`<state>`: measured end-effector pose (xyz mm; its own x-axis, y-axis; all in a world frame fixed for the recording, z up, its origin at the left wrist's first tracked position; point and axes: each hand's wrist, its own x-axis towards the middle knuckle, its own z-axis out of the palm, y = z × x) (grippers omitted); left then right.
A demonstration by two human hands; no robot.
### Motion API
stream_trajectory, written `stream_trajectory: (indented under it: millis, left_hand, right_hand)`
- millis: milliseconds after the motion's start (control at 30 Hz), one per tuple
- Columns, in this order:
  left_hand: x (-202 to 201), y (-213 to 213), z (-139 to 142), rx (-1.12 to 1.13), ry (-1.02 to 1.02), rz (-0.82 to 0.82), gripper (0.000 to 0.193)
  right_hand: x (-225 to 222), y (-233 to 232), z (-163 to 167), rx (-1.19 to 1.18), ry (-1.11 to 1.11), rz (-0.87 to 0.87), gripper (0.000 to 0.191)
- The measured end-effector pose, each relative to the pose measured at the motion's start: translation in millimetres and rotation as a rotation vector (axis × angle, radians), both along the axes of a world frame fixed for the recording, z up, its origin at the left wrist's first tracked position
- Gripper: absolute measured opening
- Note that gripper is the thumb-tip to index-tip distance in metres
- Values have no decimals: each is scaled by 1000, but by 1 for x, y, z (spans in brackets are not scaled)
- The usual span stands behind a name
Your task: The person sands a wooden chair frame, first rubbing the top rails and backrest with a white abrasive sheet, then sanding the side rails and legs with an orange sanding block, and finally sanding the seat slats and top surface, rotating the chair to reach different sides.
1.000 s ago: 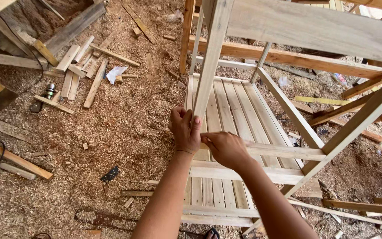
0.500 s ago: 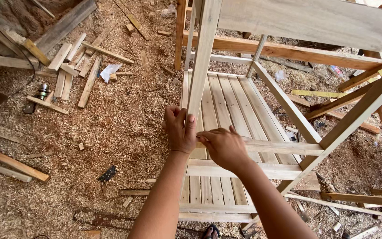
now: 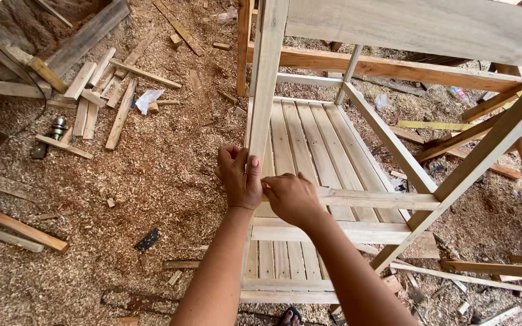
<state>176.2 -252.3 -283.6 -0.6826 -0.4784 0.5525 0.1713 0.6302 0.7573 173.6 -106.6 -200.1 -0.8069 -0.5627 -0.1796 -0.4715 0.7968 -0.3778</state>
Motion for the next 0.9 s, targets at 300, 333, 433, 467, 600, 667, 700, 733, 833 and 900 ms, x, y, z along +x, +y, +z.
stream_trajectory:
  millis: [300,333,433,467,600,667,700,733,833,900]
  left_hand:
    - [-1,-2,-5,5,-3,12,67]
    - [-1,-2,-6,11,-1,7,68]
    - [1,-1,-7,24,-17,-8,68]
    - [1,-1,-7,30,-11,-7,68]
    - [2,-1,-5,38,-9,-16,68]
    - [2,-3,-3,51,8,-21,68]
    - [2,-4,-2,74,13,-28,69]
    - [2,-5,-1,97,16,-33,69]
    - [4,-7,1,-3,31,-35,68]
    - [6,-7,1,30,56,-62,68]
  right_hand:
    - [0,-13,-14,-27,-6,-37,25]
    - [0,-10,-14,-51,12,-9,25]
    - [1,19,-5,-197,19,19,27]
    - [4,32,-1,-300,-14,-8,27]
    - [15,70,2,-250,106,-322,22]
    - [25,54,-16,-194,247,-396,18]
    - [30,38,-31,-156,341,-334,16]
    - [37,16,-49,-243,438,-233,19]
    - [46,3,-87,-433,542,-32,28]
    - [39,42,-93,-492,537,5,31]
